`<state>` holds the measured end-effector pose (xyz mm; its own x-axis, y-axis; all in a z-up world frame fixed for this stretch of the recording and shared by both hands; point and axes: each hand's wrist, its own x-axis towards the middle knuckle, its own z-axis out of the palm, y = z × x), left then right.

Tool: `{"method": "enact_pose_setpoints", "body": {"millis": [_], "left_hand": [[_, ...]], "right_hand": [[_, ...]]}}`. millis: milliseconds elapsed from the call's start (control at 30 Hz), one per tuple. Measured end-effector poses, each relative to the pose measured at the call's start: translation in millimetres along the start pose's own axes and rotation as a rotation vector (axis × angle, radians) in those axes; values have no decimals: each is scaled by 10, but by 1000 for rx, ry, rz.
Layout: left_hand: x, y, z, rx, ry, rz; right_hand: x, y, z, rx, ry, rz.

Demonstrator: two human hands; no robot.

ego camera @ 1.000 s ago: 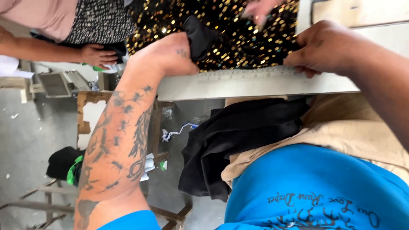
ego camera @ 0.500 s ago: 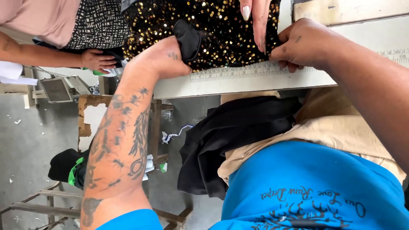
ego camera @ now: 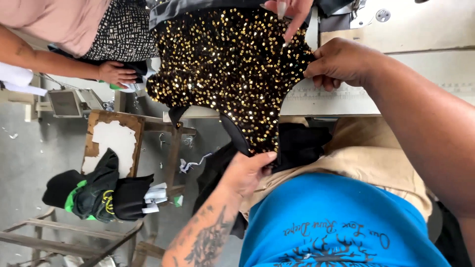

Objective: Aligning a sequined bodice with a black skirt and pinning them together at a sewing workstation.

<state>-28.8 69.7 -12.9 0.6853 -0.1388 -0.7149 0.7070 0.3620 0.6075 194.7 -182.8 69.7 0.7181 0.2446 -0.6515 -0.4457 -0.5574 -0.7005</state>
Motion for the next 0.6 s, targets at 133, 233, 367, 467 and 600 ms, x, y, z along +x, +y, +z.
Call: {"method": "enact_pose_setpoints", "body": {"millis": [133, 233, 367, 467, 600], "left_hand": [[-63, -235, 237, -212, -53, 15], [-118, -330, 381, -251, -33, 11], [-22, -473, 537, -220, 4, 21], [13, -432, 611, -256, 88, -7], [-246, -176, 691, -309, 30, 26]], "right_hand": [[75, 119, -81, -34, -65, -51], [79, 187, -111, -28, -59, -50], [-50, 173, -123, 34, 30, -22], [-31, 356, -62, 164, 107, -132], [-149, 376, -100, 305, 70, -138]]}}
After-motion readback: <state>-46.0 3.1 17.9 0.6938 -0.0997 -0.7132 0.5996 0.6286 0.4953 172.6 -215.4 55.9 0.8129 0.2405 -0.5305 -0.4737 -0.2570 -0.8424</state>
